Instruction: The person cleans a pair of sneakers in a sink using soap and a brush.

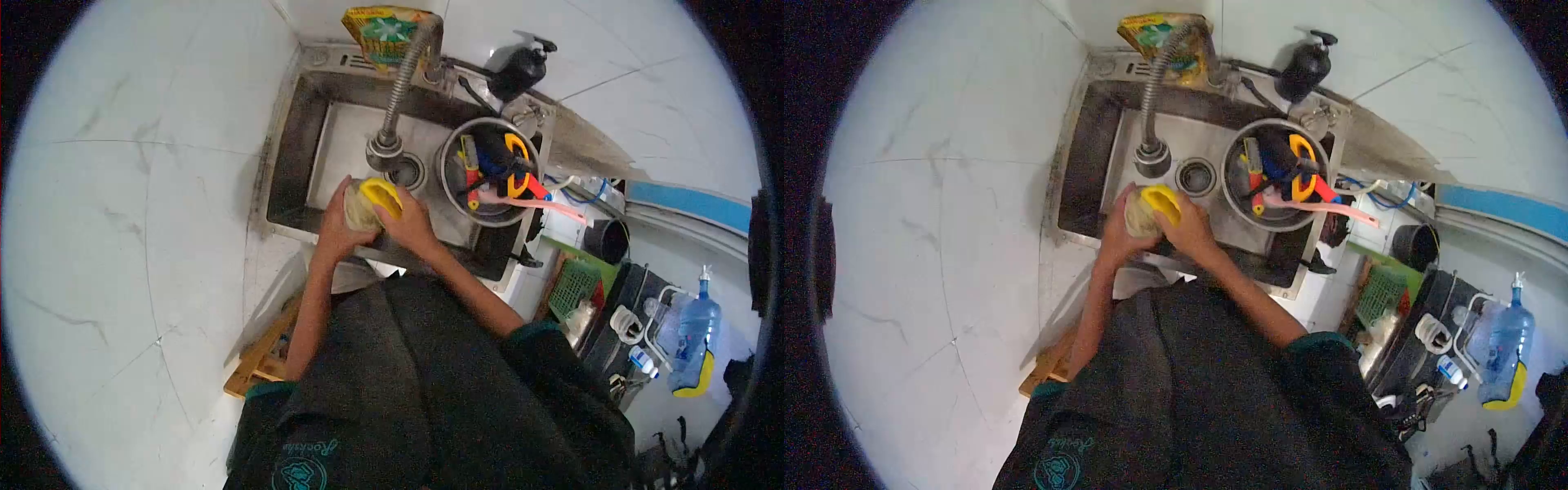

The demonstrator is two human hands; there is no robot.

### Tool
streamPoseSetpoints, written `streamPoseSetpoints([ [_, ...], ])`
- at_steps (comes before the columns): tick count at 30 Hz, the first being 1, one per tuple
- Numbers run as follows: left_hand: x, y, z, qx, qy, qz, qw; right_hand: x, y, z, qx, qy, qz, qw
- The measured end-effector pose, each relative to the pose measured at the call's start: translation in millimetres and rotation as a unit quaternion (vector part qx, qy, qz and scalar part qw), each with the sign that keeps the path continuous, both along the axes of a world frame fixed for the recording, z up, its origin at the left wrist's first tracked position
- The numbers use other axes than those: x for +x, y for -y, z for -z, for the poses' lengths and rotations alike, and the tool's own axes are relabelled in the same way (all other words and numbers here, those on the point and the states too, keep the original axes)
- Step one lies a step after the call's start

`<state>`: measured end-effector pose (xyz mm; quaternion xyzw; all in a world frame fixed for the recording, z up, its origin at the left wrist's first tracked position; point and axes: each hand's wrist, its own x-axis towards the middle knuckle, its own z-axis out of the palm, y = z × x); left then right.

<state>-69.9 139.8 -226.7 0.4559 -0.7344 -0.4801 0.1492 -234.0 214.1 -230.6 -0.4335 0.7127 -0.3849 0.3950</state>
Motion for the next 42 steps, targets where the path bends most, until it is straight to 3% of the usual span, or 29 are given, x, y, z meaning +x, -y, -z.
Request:
streamPoseSetpoints([
  [3,3.3,3.8,1.8,-0.005,-0.015,0.003,1.0,9.0,-31.3,-28.3,-0.001,0.027,-0.024,0.999],
  [4,2.8,0.0,2.3,-0.001,-0.026,0.002,1.0,0.9,-30.4,-11.7,-0.038,0.034,-0.016,0.999],
  [7,1.6,-5.9,-4.2,0.025,-0.017,0.005,1.0,2.9,-30.5,22.1,-0.002,0.032,0.001,0.999],
  [8,-3.6,6.9,-9.6,0.024,-0.011,0.01,1.0,0.7,-35.4,-12.8,0.003,0.015,-0.031,0.999],
  [11,-3.6,-8.5,-6.6,0.006,0.017,0.036,0.999,-3.3,-28.9,17.8,0.016,0.048,0.046,0.998],
  [15,3.6,-2.6,-22.0,0.008,0.06,0.052,0.997,7.4,-34.8,6.3,0.007,0.072,0.02,0.997],
  [16,-8.4,2.4,-21.1,0.008,0.056,0.05,0.997,8.1,-19.5,32.4,-0.004,0.042,0.062,0.997],
  [19,-3.4,17.7,-21.8,0.048,0.041,0.067,0.996,11.8,-16.4,-4.7,-0.021,0.078,-0.009,0.997],
  [20,-1.3,18.1,-22.0,0.044,0.048,0.06,0.996,12.2,-30.3,-13.7,-0.097,0.09,-0.026,0.991],
  [24,-1.0,9.3,-14.2,-0.016,0.043,0.081,0.996,11.5,0.3,18.6,0.011,0.043,0.043,0.998],
  [27,4.3,23.5,-17.0,0.016,0.046,0.059,0.997,22.3,-40.3,-9.8,-0.094,0.063,-0.037,0.993],
  [28,2.7,21.6,-17.8,-0.022,0.049,0.093,0.994,23.8,-41.0,7.3,-0.153,0.101,-0.01,0.983],
  [31,-2.8,20.0,-24.7,0.037,0.092,0.068,0.993,13.4,11.3,21.9,-0.007,0.041,0.018,0.999],
  [32,-5.3,24.7,-33.9,0.044,0.083,0.073,0.993,12.5,7.8,1.7,0.009,0.072,-0.004,0.997],
  [35,4.7,19.2,-15.1,-0.025,0.015,0.092,0.995,25.3,-35.1,11.7,-0.171,0.077,0.024,0.982],
  [36,2.2,16.9,-13.0,-0.052,0.039,0.105,0.992,19.7,-18.9,18.5,-0.095,0.183,0.033,0.978],
  [39,2.6,17.8,-15.1,0.074,0.008,0.047,0.996,12.9,12.7,21.3,-0.043,0.086,0.063,0.993],
  [40,0.7,25.1,-29.8,0.066,0.056,0.056,0.995,12.0,-8.0,-4.4,0.041,0.154,-0.012,0.987],
  [42,-4.4,22.0,-29.4,-0.005,0.054,0.095,0.994,17.7,-7.1,37.6,-0.084,0.106,0.04,0.99],
])
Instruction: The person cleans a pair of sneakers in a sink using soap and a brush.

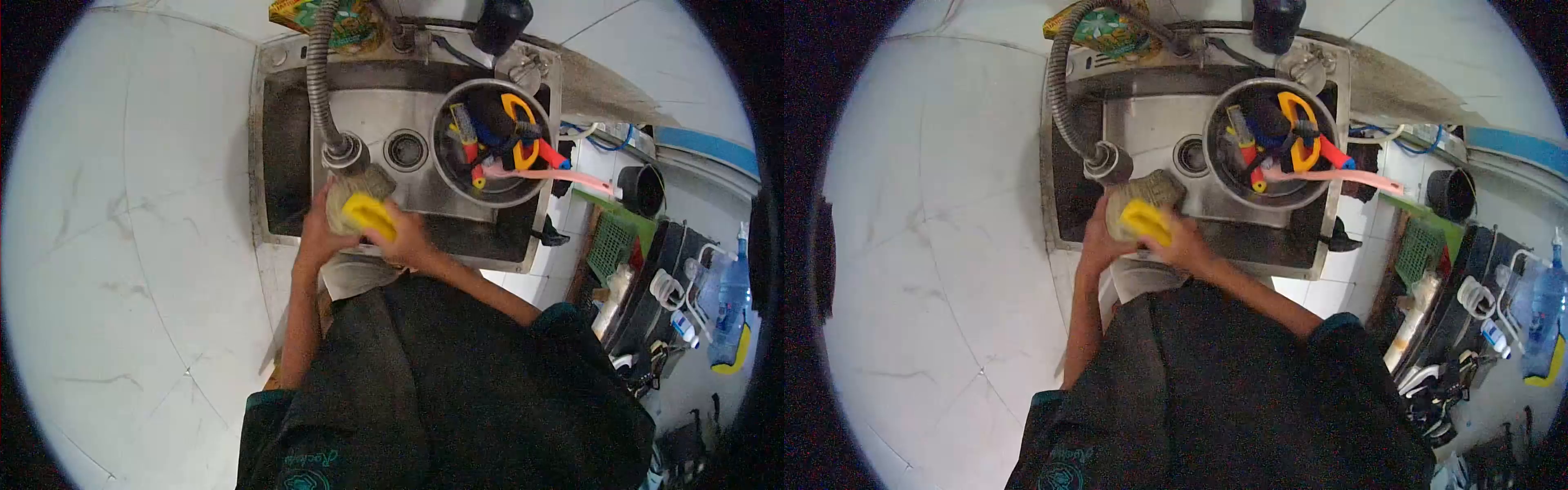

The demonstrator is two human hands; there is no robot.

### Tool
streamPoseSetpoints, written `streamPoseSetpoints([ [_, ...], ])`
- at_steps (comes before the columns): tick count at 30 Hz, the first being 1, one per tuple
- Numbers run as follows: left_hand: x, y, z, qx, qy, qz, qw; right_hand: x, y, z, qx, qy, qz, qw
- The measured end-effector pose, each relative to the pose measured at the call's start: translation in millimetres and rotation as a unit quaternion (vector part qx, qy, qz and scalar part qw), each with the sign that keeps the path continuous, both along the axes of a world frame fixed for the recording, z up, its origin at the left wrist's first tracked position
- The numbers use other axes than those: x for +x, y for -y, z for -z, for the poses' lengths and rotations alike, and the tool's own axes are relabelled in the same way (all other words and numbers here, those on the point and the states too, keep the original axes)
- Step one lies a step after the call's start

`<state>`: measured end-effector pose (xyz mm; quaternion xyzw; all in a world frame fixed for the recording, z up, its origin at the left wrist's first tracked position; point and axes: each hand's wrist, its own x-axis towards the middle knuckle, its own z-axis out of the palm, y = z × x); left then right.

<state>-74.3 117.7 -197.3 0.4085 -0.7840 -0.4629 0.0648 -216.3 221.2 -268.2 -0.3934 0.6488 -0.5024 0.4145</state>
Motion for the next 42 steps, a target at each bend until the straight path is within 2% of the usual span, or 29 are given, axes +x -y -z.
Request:
streamPoseSetpoints([
  [1,-1.4,-5.3,4.1,-0.027,-0.002,0.02,0.999,2.8,-3.5,16.7,-0.052,-0.023,0.032,0.998],
  [2,-2.0,-10.0,9.3,-0.017,0.01,0.001,1.0,-10.6,15.0,3.8,0.124,-0.025,0.027,0.992],
  [5,7.7,2.1,5.3,0.051,0.054,-0.039,0.996,4.0,-16.0,-8.4,0.055,0.016,-0.06,0.997],
  [6,13.0,5.6,9.4,0.022,0.061,-0.009,0.998,1.9,-24.0,-25.0,-0.035,-0.013,-0.039,0.999],
  [9,0.4,-3.0,3.2,0.017,0.061,-0.03,0.998,-10.7,27.6,-14.9,0.078,-0.023,0.016,0.997],
  [10,7.6,5.1,9.1,0.072,0.075,-0.044,0.994,-10.1,23.6,-18.4,0.099,0.03,-0.036,0.994],
  [13,21.6,8.5,22.1,0.014,0.041,-0.007,0.999,1.1,-12.6,-17.4,-0.108,0.006,-0.05,0.993],
  [14,16.7,5.2,27.3,0.017,0.021,-0.016,1.0,-3.7,1.6,-16.6,-0.078,0.042,-0.023,0.996],
  [17,-8.7,11.2,-6.8,0.092,0.043,-0.045,0.994,-4.6,23.7,-18.5,0.03,0.017,-0.032,0.999],
  [18,0.0,13.5,-3.7,0.075,0.072,-0.016,0.994,-0.9,8.2,-25.8,0.051,0.038,-0.083,0.995],
  [20,5.7,5.6,-0.5,0.04,0.044,-0.034,0.998,-5.8,16.3,-13.3,0.047,0.006,-0.009,0.999],
  [22,13.4,-6.9,9.8,0.019,0.032,-0.053,0.998,-4.0,30.2,27.0,0.062,-0.026,0.074,0.995],
  [25,7.4,-3.9,7.5,0.034,0.053,-0.049,0.997,-8.8,36.1,39.6,0.134,-0.012,0.028,0.991],
  [26,7.6,-2.4,7.4,0.028,0.054,-0.045,0.997,-0.7,25.5,34.4,-0.005,-0.008,0.092,0.996],
  [29,8.6,-11.5,10.9,0.042,0.048,-0.049,0.997,-20.1,34.5,44.9,0.21,0.023,0.034,0.977],
  [31,4.4,-11.0,9.6,0.082,0.039,-0.066,0.994,-14.7,28.4,47.6,0.112,0.013,0.025,0.993],
  [33,5.2,-6.8,4.7,0.067,0.058,-0.054,0.995,-9.0,34.2,29.3,0.012,0.006,0.032,0.999],
  [34,5.3,-10.4,1.5,0.063,0.067,-0.052,0.994,-9.2,26.9,12.1,0.042,0.1,0.034,0.993],
  [37,-4.0,-9.5,-5.7,0.08,0.097,-0.042,0.991,-14.9,27.7,48.9,0.089,0.05,0.016,0.995],
  [40,-7.4,-9.8,-9.4,0.023,0.097,-0.007,0.995,-8.5,34.2,52.7,0.117,0.045,0.023,0.992],
  [41,-6.3,-14.0,-8.8,0.046,0.09,-0.014,0.995,-14.8,29.0,53.5,0.127,0.037,0.023,0.991],
  [42,-9.5,-11.3,-3.2,0.062,0.074,-0.021,0.995,-15.0,40.7,66.1,0.069,0.056,0.102,0.991],
])
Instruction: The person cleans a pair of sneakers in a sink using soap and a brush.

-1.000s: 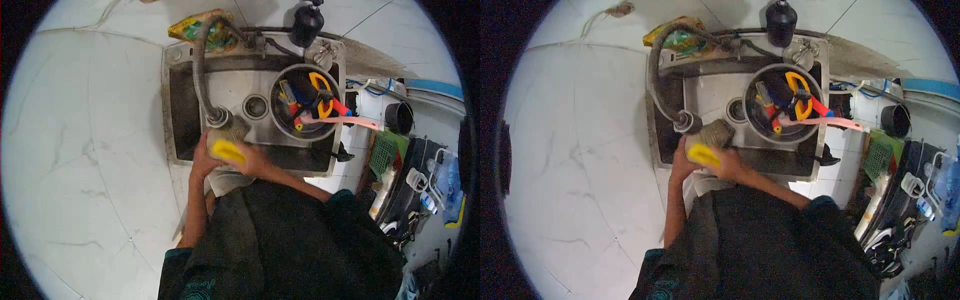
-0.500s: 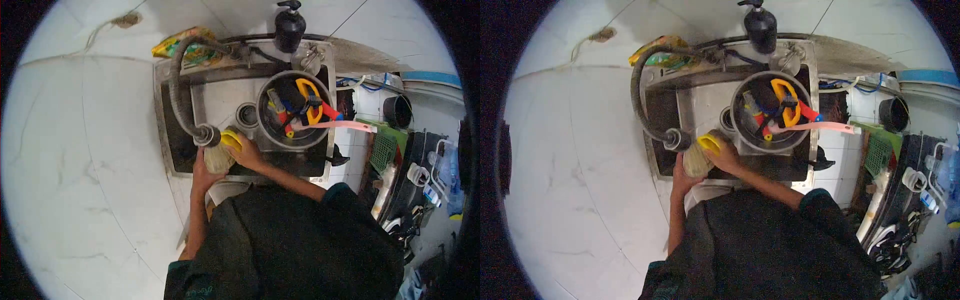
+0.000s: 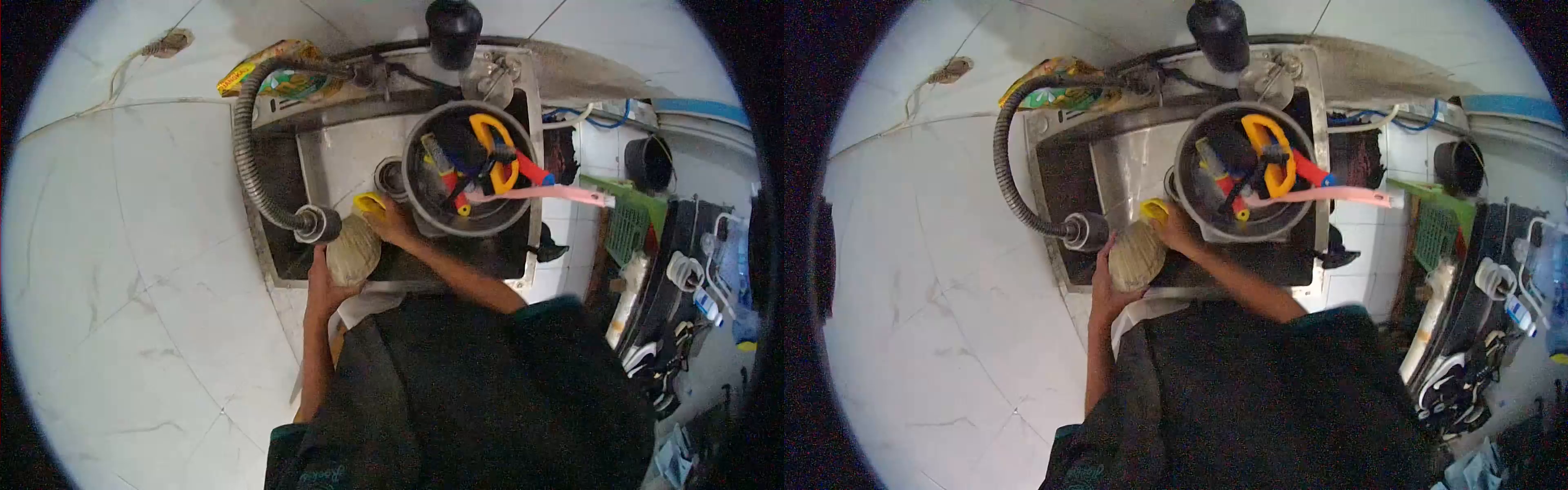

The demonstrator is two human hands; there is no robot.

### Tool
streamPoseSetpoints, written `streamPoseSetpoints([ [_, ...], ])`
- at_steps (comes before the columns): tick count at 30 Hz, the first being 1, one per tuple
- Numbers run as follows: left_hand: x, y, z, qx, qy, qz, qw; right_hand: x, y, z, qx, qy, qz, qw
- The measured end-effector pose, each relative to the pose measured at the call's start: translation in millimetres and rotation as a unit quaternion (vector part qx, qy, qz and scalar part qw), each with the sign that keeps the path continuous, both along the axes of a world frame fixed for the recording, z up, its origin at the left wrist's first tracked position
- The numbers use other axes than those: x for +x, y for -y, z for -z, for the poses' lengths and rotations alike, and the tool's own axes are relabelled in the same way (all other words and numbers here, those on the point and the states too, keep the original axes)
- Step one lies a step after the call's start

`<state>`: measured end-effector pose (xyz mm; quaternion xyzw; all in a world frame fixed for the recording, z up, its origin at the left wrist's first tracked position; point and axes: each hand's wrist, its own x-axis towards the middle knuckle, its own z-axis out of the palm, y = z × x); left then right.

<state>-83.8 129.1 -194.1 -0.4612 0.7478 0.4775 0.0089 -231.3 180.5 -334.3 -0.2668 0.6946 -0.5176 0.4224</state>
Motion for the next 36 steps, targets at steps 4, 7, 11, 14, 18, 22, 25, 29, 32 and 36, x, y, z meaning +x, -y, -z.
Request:
streamPoseSetpoints([
  [4,13.6,6.5,-15.3,0.027,0.046,0.039,0.998,-1.4,-13.0,-71.9,-0.014,0.022,-0.099,0.995],
  [7,14.4,9.5,-15.5,-0.009,0.03,0.052,0.998,-26.9,-44.1,-48.8,0.072,0.106,-0.209,0.97],
  [11,17.3,-8.2,-12.4,-0.077,0.058,0.085,0.992,-26.3,-74.5,-26.7,0.113,0.062,-0.089,0.988],
  [14,-1.0,0.9,-23.7,-0.104,0.091,0.163,0.977,-42.0,-68.1,-65.1,0.086,0.092,-0.066,0.99],
  [18,2.7,-2.7,-9.6,-0.118,0.025,0.078,0.99,-41.2,-67.4,-59.5,0.094,0.048,-0.082,0.991],
  [22,7.7,-14.7,5.5,-0.143,-0.061,-0.015,0.988,-34.5,-71.2,-65.9,0.087,-0.037,-0.057,0.994],
  [25,3.9,-22.7,11.9,-0.139,-0.095,-0.022,0.986,-28.1,-77.4,-104.8,0.043,-0.056,-0.081,0.994],
  [29,-1.4,-27.3,10.8,-0.171,-0.085,0.024,0.981,-15.0,-87.7,-135.7,0.004,-0.124,-0.16,0.979],
  [32,-6.8,-35.5,11.7,-0.167,-0.104,-0.032,0.98,-22.3,-85.4,-134.2,0.051,-0.136,-0.12,0.982],
  [36,-8.4,-41.7,11.0,-0.154,-0.085,-0.035,0.984,-29.1,-86.3,-124.9,0.068,-0.145,-0.083,0.984],
])
